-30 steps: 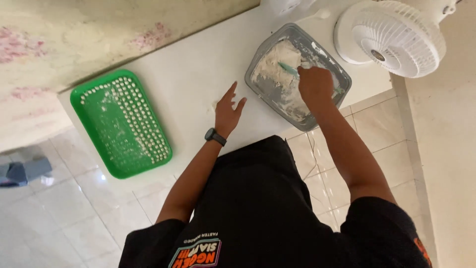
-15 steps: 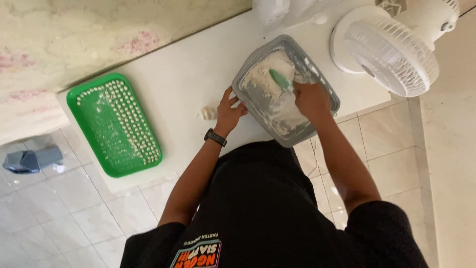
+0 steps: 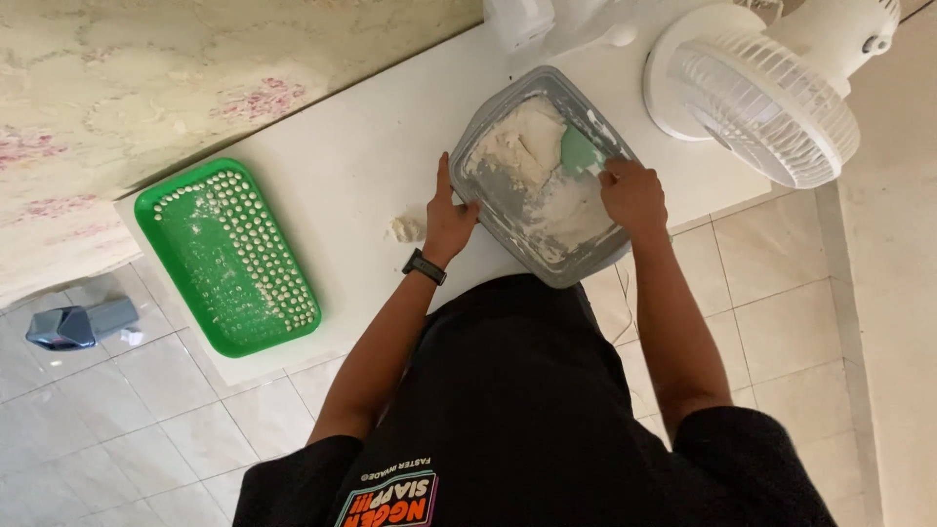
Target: Pinching off small pieces of dough and rolling them into tiny balls to place on a tray.
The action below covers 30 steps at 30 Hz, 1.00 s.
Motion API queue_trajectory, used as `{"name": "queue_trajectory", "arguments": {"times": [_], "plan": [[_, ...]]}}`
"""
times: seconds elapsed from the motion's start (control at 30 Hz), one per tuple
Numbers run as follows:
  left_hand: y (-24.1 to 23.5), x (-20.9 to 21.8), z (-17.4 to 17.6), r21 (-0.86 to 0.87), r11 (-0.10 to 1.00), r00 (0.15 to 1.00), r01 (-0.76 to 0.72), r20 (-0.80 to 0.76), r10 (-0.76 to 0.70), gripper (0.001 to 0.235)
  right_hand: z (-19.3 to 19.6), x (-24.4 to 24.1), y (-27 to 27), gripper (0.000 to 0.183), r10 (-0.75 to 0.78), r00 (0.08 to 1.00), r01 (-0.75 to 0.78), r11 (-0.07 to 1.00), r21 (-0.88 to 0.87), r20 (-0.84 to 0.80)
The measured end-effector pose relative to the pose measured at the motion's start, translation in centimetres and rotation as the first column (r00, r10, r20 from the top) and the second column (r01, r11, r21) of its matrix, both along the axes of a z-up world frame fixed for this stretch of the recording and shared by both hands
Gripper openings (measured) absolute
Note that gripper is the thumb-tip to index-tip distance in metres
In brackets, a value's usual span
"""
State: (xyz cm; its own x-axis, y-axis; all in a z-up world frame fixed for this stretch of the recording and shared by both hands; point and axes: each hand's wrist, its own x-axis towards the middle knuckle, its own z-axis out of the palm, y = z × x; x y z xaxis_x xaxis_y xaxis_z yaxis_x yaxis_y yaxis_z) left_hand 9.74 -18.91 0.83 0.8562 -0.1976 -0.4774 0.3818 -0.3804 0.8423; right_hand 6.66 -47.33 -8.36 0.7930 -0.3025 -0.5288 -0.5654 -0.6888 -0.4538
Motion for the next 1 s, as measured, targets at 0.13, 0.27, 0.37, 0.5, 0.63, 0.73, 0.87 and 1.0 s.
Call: {"name": "queue_trajectory", "arguments": {"times": [0.13,0.27,0.37,0.5,0.63,0.73,0.87,1.0], "plan": [[0.4,-0.1,-1.0,-0.047,0.998,0.999,-0.034,-0.024,0.033,0.072,4.7,1.8,1.4,0.030,0.060,0.997,-0.063,0.994,0.088,0.044],[0.2,-0.2,-0.5,-0.059,0.998,1.000,-0.018,-0.005,0.017,0.072,3.0,2.2,1.7,0.031,0.075,0.986,-0.099,0.982,0.160,0.151],[0.2,0.2,0.4,-0.074,0.997,1.000,-0.021,-0.003,0.021,0.072,4.7,2.8,3.2,0.029,0.114,0.964,-0.150,0.979,0.141,0.238],[0.5,-0.1,-1.5,-0.112,0.992,0.998,-0.059,-0.012,0.058,0.072,8.3,2.7,4.6,0.027,0.391,0.882,-0.357,0.919,-0.169,0.265],[0.5,-0.9,-1.7,-0.127,0.984,0.993,-0.121,-0.013,0.121,0.072,11.2,1.4,6.3,0.028,0.460,0.857,-0.395,0.875,-0.279,0.230],[0.4,-1.9,-0.5,-0.127,0.980,0.988,-0.156,-0.021,0.155,0.071,13.4,0.5,7.8,0.033,0.519,0.834,-0.440,0.832,-0.339,0.189],[-0.4,-2.2,1.5,-0.152,0.969,0.981,-0.193,-0.026,0.191,0.071,12.3,-0.3,9.6,0.047,0.551,0.835,-0.513,0.779,-0.361,0.003],[-0.3,-2.3,0.1,-0.185,0.960,0.978,-0.210,-0.032,0.208,0.071,11.2,-1.8,11.1,0.051,0.616,0.787,-0.575,0.713,-0.401,-0.035]]}}
